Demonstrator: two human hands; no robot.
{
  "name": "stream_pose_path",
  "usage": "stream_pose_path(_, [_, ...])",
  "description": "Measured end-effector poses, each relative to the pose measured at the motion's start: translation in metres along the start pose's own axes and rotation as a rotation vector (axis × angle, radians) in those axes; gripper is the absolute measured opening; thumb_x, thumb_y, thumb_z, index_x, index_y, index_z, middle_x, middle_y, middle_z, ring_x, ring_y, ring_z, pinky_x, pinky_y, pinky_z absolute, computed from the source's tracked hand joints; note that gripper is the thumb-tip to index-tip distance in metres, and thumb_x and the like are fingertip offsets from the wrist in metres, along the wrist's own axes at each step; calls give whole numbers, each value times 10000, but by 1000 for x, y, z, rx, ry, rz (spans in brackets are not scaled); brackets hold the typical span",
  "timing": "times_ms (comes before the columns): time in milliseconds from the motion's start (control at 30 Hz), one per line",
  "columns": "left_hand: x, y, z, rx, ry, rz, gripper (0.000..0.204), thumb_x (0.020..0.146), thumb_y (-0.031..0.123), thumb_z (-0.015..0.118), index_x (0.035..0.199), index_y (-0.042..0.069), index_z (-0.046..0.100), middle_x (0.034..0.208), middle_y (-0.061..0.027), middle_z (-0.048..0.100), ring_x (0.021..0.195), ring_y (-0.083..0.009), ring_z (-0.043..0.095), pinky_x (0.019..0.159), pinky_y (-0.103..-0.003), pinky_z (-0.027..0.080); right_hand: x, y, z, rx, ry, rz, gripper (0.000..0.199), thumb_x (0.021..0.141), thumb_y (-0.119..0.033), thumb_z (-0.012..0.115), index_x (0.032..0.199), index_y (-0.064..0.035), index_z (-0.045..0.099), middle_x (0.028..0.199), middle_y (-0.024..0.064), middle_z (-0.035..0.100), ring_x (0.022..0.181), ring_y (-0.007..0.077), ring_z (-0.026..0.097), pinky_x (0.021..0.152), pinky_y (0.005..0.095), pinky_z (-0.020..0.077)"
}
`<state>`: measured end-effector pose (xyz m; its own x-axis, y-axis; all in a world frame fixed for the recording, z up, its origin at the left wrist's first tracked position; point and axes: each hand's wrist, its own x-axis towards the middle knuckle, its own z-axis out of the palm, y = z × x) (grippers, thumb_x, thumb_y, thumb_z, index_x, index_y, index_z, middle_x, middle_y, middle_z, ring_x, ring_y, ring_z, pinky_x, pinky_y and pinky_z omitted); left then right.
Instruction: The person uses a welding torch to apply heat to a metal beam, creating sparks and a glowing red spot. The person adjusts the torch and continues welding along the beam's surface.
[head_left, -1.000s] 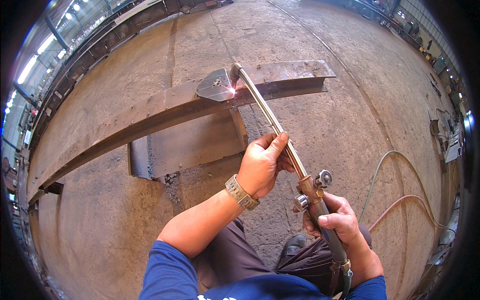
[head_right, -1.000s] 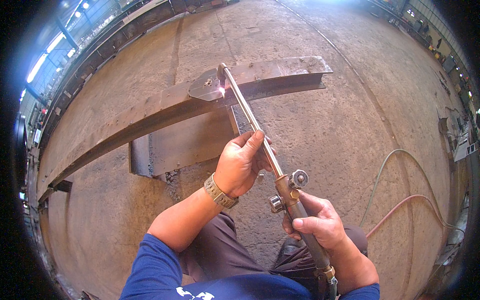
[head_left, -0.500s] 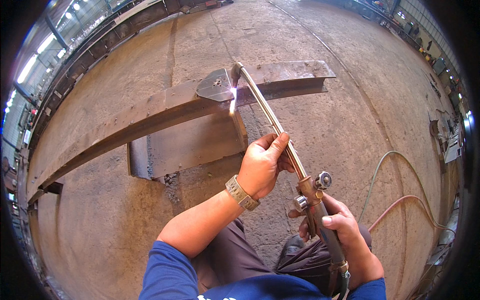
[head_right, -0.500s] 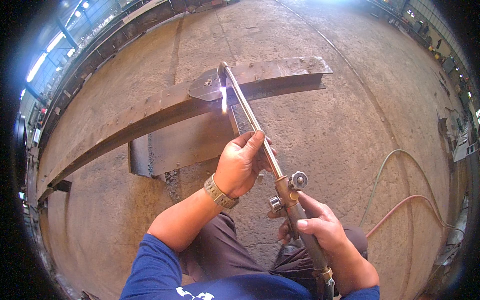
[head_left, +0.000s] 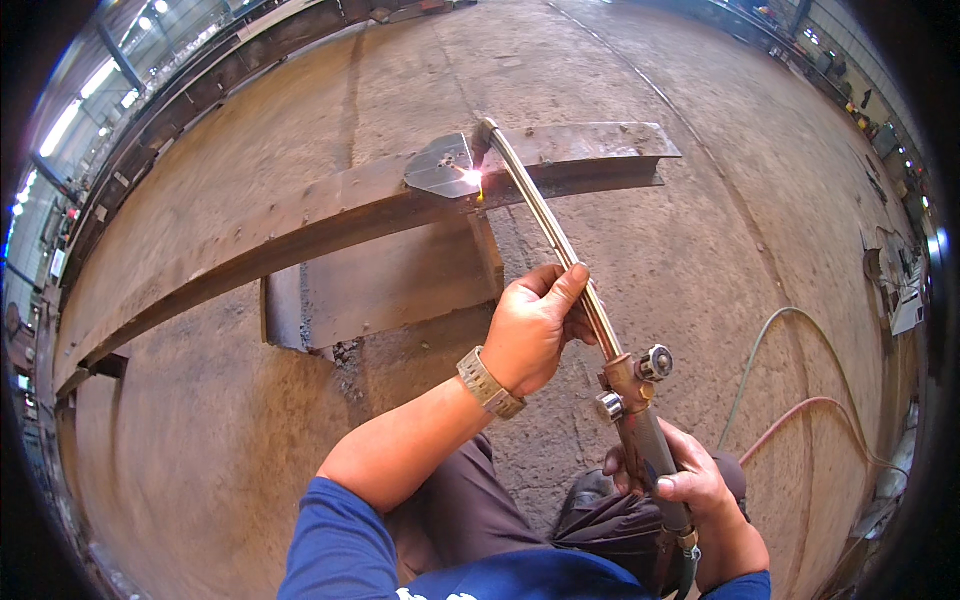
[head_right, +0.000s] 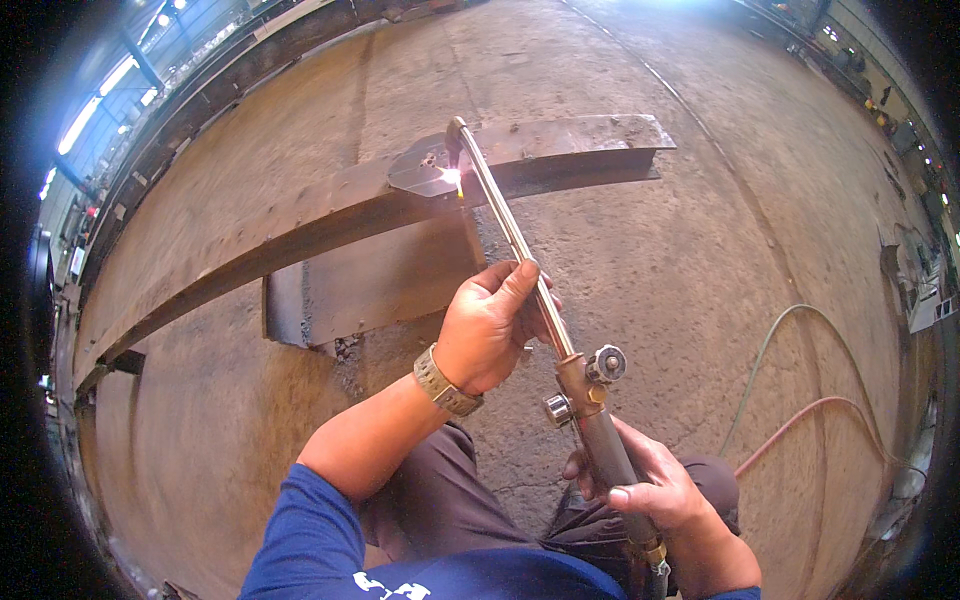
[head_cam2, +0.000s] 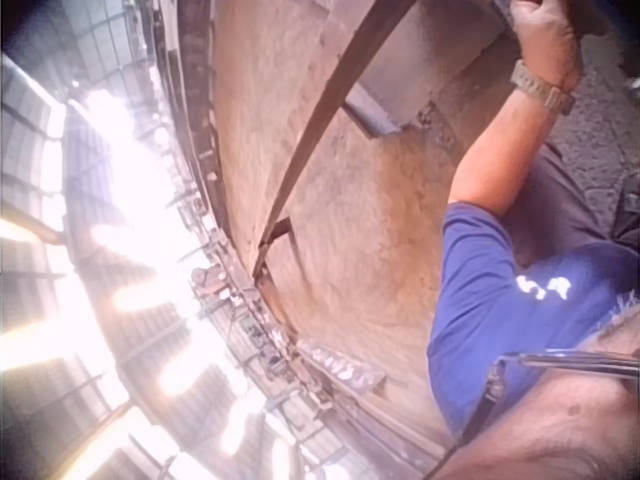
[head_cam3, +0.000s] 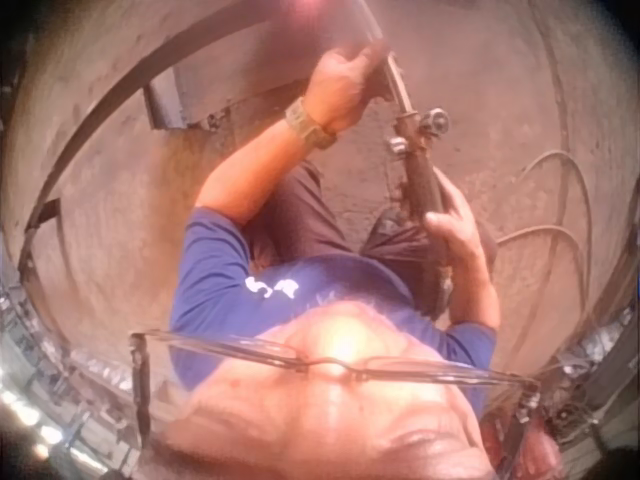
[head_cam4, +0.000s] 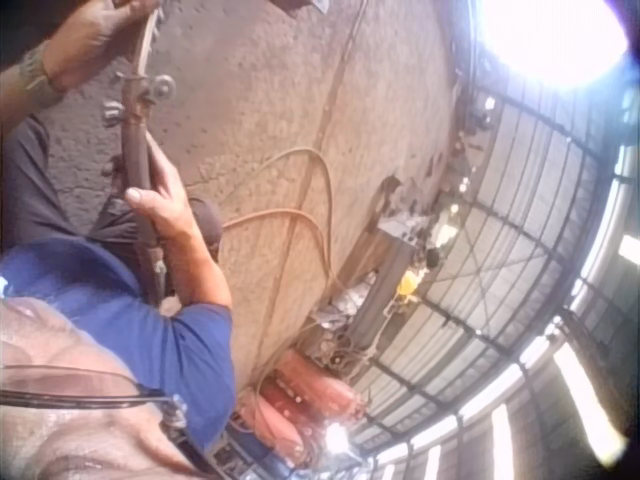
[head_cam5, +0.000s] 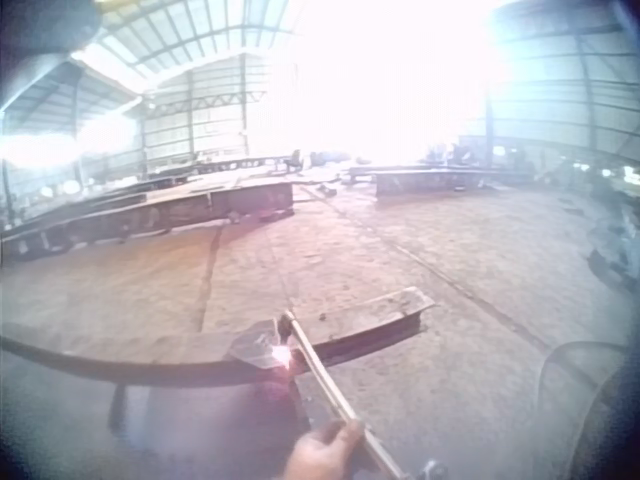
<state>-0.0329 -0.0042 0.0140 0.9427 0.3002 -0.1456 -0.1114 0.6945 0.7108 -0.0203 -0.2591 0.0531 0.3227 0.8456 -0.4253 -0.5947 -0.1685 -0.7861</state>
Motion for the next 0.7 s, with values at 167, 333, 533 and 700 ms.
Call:
stream_pose_path(167, [1, 0, -4, 4, 3, 18, 253, 964, 283, 624, 1015, 39, 580, 826, -84, 665, 731, -183, 659, 618, -319, 533, 3, -1, 9, 48, 38, -18, 1078, 645, -379, 813, 1495, 17, 280, 1107, 164, 596, 887, 160, 613, 764, 262, 492])
stream_pose_path(333, [1, 2, -2, 7, -8, 10, 244, 964, 276, 623, 1013, 41, 578, 823, -89, 664, 720, -184, 660, 607, -318, 538, 1, 0, 6, 63, 62, -24, 1062, 629, -372, 807, 1486, 19, 315, 1099, 151, 596, 846, 142, 591, 731, 247, 486])
stream_pose_path(533, [4, -2, -6, 9, -22, 5, 247, 966, 279, 619, 1009, 40, 576, 826, -94, 668, 712, -184, 662, 595, -313, 541, 2, 1, 4, 46, 65, -38, 1077, 618, -393, 821, 1483, 19, 330, 1091, 152, 600, 834, 138, 580, 720, 249, 474])
stream_pose_path(700, [5, -1, -6, 14, -34, -1, 262, 960, 292, 626, 999, 36, 586, 830, -96, 671, 711, -190, 669, 602, -317, 552, 3, 4, 1, 67, 52, -81, 1072, 620, -407, 823, 1475, 27, 344, 1071, 168, 599, 797, 138, 561, 703, 249, 459])
